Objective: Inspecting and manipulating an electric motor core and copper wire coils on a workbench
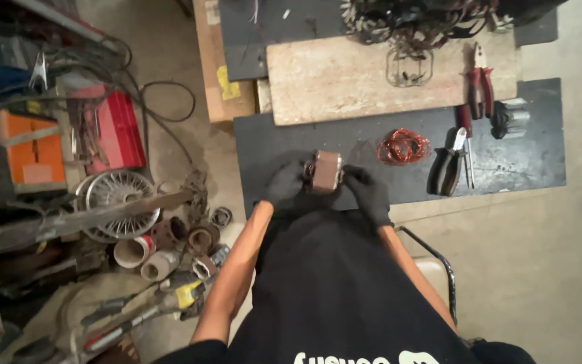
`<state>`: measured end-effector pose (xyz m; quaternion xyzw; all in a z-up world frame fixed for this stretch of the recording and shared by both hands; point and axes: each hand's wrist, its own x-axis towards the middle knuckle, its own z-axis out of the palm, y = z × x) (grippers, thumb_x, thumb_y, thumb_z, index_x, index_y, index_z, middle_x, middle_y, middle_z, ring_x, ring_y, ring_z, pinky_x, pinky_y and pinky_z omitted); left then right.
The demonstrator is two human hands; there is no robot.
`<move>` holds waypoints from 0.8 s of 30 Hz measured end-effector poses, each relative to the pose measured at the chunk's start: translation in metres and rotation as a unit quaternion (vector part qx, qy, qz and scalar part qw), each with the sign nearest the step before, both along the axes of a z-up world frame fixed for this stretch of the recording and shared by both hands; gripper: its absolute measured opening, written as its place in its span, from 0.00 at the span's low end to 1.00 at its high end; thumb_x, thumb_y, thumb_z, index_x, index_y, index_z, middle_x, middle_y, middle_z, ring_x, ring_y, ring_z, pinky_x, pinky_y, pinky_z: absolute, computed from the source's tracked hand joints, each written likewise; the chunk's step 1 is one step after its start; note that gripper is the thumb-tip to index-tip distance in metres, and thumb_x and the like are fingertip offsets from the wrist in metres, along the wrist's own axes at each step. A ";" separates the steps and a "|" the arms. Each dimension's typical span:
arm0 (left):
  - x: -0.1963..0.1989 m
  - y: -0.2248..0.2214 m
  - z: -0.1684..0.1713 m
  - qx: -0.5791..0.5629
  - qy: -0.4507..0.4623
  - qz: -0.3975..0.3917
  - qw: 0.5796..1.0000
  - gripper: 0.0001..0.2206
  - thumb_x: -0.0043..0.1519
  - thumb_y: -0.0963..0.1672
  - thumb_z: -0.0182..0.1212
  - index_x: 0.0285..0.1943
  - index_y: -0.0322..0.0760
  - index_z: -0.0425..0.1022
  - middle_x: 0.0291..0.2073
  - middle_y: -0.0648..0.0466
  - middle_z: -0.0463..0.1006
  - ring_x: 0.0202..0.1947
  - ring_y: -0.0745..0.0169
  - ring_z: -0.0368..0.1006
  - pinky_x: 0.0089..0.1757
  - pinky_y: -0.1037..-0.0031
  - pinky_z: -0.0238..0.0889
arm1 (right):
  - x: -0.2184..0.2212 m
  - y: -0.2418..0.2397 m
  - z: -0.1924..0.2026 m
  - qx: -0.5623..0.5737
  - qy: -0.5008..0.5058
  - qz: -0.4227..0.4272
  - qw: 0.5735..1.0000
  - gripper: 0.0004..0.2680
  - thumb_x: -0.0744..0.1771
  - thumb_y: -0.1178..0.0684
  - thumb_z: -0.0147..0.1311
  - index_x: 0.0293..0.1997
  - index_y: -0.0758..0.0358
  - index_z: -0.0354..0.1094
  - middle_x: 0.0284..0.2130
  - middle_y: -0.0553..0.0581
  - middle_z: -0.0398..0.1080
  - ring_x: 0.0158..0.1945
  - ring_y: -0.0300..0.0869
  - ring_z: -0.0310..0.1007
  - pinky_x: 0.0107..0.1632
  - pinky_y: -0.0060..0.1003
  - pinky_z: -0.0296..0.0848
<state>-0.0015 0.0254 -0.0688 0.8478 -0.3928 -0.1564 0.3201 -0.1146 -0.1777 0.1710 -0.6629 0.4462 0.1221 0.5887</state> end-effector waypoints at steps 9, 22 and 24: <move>0.011 -0.020 0.025 0.101 0.100 -0.025 0.990 0.22 0.56 0.53 0.57 0.58 0.50 0.74 0.61 0.52 0.73 0.62 0.50 0.68 0.62 0.63 0.62 | 0.003 -0.002 0.008 -0.006 0.026 -0.014 1.000 0.17 0.64 0.43 0.62 0.55 0.57 0.75 0.43 0.61 0.78 0.47 0.46 0.80 0.49 0.38 0.77; 0.007 -0.025 0.121 0.077 0.165 0.025 0.983 0.17 0.52 0.50 0.63 0.50 0.51 0.80 0.52 0.53 0.79 0.56 0.52 0.74 0.55 0.68 0.69 | 0.022 -0.011 0.037 -0.165 0.081 0.209 0.961 0.17 0.61 0.35 0.58 0.41 0.56 0.79 0.38 0.60 0.79 0.50 0.57 0.77 0.49 0.43 0.71; 0.011 -0.031 0.193 0.016 0.192 0.033 0.981 0.17 0.51 0.46 0.67 0.52 0.47 0.81 0.53 0.48 0.79 0.56 0.48 0.74 0.55 0.67 0.69 | 0.029 -0.012 0.031 -0.179 0.076 0.224 0.955 0.16 0.60 0.37 0.57 0.40 0.57 0.78 0.38 0.62 0.79 0.52 0.59 0.76 0.51 0.46 0.71</move>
